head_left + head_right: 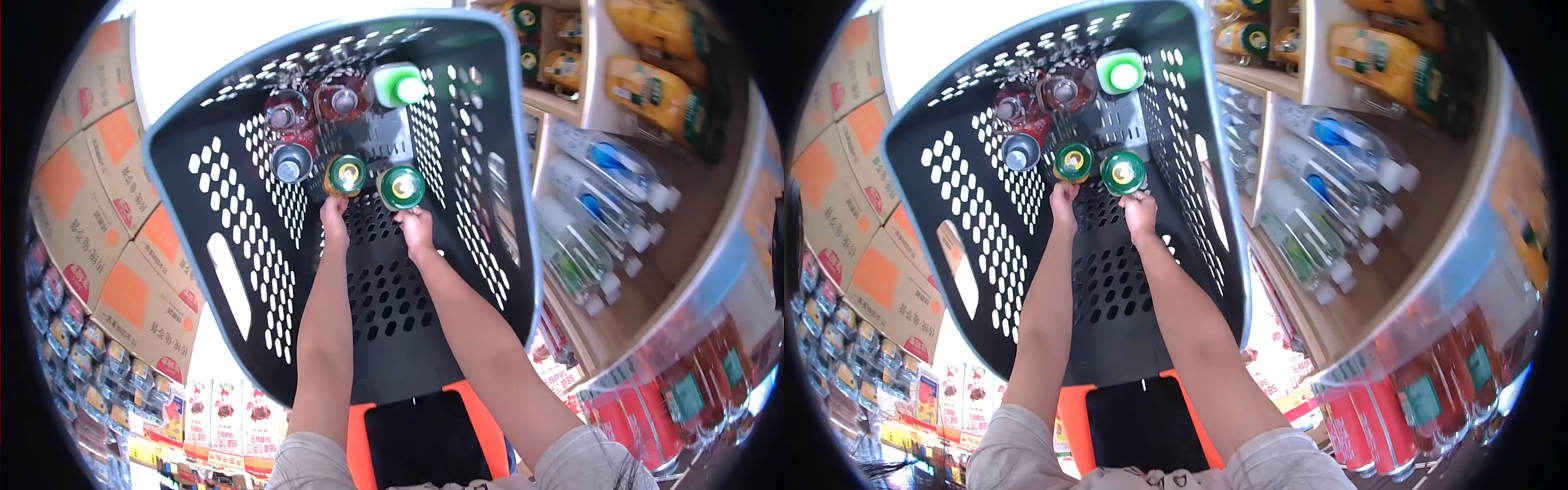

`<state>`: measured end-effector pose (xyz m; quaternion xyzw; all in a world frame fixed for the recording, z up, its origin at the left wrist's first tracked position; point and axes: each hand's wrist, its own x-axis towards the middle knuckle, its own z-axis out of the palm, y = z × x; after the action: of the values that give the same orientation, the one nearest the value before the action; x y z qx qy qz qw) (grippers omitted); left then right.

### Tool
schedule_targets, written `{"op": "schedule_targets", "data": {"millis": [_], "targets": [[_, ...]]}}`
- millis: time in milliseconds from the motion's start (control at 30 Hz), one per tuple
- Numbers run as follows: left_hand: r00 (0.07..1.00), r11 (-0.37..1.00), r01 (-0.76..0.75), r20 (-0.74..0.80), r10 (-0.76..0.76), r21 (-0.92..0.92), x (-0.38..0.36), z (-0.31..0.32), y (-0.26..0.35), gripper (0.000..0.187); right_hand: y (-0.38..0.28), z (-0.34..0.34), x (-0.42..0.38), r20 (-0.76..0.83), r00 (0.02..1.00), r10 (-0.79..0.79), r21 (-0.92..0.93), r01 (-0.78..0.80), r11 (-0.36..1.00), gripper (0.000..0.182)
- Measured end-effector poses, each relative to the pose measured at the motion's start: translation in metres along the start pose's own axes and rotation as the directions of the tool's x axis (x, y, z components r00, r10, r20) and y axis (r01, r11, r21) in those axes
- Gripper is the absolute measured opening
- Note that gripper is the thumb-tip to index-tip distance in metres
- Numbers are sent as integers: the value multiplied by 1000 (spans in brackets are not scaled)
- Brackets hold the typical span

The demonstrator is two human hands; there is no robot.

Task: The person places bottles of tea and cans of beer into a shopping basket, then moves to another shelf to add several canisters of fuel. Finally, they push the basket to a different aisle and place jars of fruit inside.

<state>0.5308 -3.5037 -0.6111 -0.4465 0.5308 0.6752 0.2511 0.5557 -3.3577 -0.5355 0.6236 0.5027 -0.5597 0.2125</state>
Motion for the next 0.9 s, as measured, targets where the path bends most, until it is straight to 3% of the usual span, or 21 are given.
{"op": "schedule_targets", "data": {"millis": [67,200,267,333,367,400,433,467,500,533,633,767,900], "targets": [[997,994,42,-64,-48,-96,-26,11,25,30,-9,-7,-23,-29,1000,0,4,0,1000,3],[978,988,156,-142,-156,-13,-83,21,87,36,-45,-22,-87,-16,999,-52,83,53,995,5],[997,996,81,-6,-80,45,-107,11,103,41,-64,-33,-125,-9,994,-110,155,110,982,6],[989,995,84,-129,-77,46,-150,24,144,46,-84,-46,-163,36,988,-151,143,144,979,4],[999,999,53,0,-53,9,-161,13,152,48,-99,-51,-191,32,986,-165,134,159,978,4],[999,1000,20,-45,-20,-14,-170,10,158,55,-114,-57,-216,16,982,-187,135,183,974,4],[998,999,37,42,-39,25,-180,3,169,61,-118,-65,-230,2,970,-245,-31,245,969,5],[997,999,3,74,-7,51,-210,10,193,60,-117,-73,-243,62,926,-372,89,366,926,6],[999,999,-9,41,7,46,-230,15,212,51,-124,-80,-251,94,935,-342,92,333,938,7],[968,998,-30,250,16,52,-231,-5,220,42,-129,-87,-265,138,946,-295,89,284,955,8],[954,982,-111,294,61,156,-292,-5,265,44,-159,-119,-323,250,921,-300,130,275,953,9],[912,948,-228,390,128,221,-327,-30,289,44,-173,-154,-370,251,869,-427,250,368,895,11],[934,953,-173,348,78,250,-388,-38,305,43,-181,-187,-400,251,811,-529,381,419,824,11]]}}
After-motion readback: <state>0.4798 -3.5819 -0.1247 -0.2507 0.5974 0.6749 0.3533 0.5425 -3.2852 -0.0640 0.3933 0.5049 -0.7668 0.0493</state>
